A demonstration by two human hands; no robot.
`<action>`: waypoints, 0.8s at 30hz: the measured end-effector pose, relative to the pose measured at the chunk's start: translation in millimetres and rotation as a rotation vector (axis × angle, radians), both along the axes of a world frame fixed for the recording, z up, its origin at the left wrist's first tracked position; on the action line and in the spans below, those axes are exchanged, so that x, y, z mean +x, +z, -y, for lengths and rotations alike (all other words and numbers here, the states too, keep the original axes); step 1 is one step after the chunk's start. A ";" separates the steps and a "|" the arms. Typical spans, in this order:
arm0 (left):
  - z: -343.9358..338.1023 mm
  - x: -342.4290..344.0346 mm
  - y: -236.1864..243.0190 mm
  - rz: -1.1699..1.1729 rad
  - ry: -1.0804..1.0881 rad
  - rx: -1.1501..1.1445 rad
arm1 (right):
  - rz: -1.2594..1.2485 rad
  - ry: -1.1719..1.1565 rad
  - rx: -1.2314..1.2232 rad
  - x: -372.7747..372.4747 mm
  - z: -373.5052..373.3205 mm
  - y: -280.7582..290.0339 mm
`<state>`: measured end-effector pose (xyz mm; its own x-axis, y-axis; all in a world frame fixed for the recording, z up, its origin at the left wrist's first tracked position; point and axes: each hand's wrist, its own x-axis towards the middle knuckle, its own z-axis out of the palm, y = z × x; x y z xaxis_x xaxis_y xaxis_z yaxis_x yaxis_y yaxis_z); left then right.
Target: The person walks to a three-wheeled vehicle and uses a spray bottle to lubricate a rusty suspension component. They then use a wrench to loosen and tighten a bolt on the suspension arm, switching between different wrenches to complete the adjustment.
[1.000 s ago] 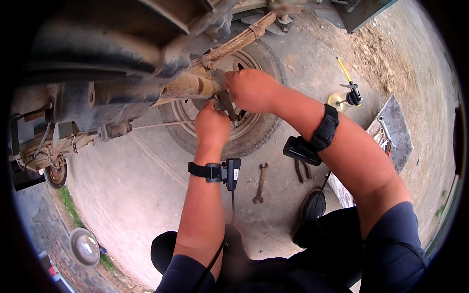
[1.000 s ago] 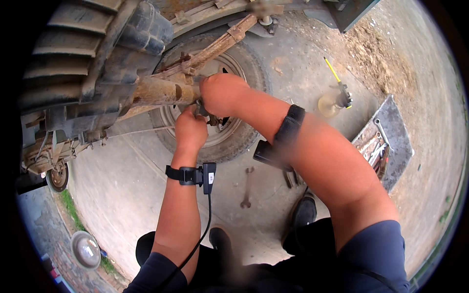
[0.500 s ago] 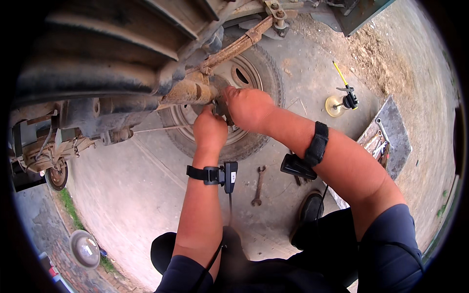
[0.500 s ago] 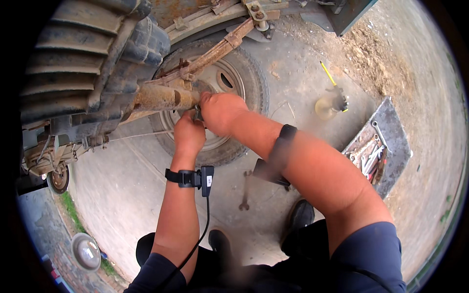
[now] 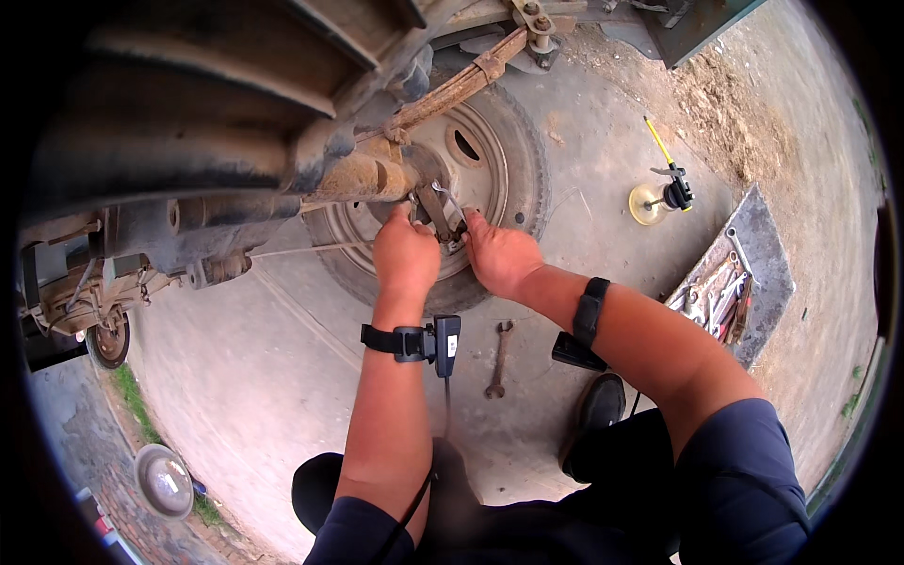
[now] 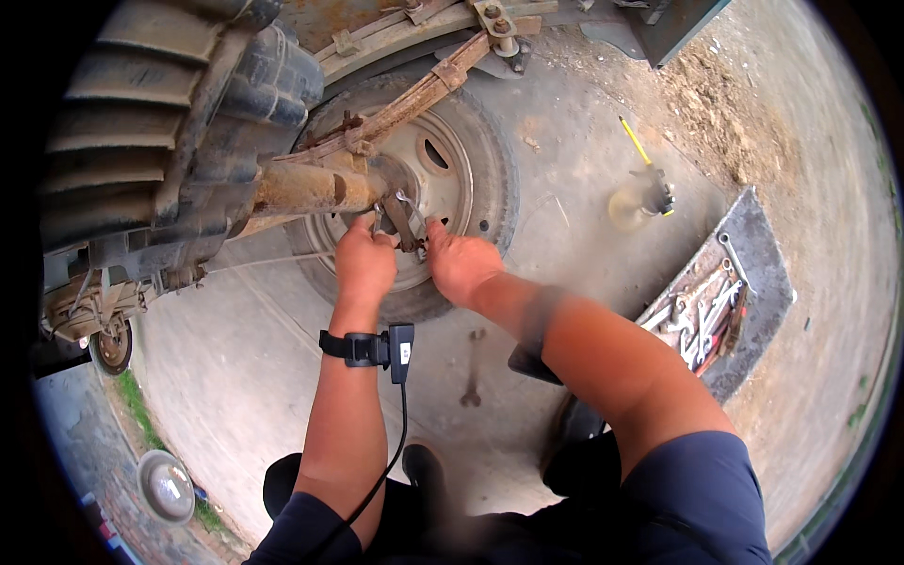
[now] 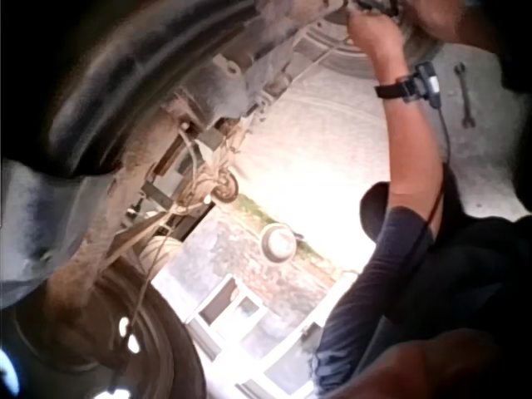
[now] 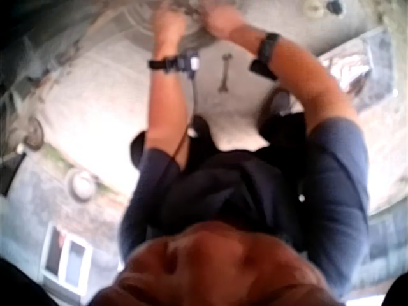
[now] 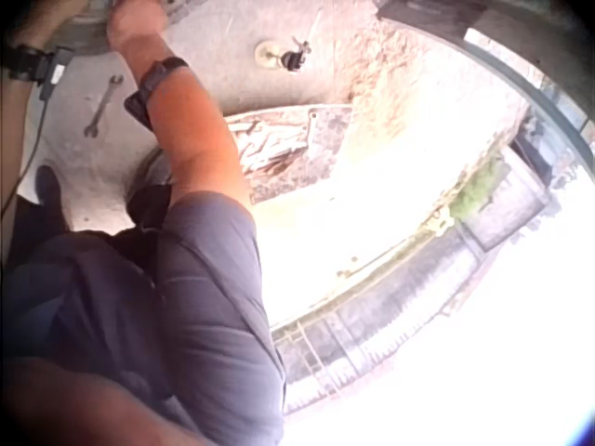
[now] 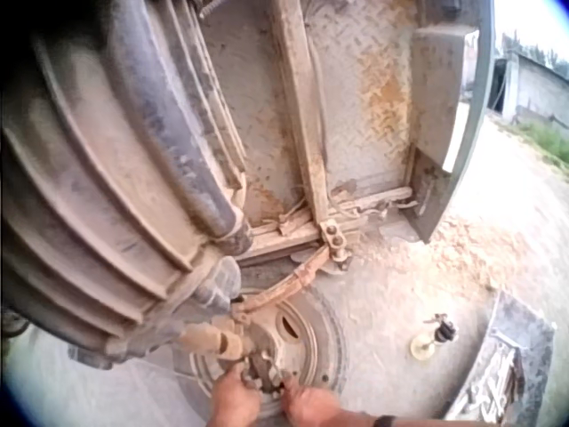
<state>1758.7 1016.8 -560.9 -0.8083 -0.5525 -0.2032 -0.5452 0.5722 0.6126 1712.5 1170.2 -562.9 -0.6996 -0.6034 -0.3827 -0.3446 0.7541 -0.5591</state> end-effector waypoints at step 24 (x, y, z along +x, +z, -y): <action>3.6 -1.8 -0.9 0.033 -0.002 -0.003 | -0.236 -0.042 -0.039 -9.7 -23.9 -19.5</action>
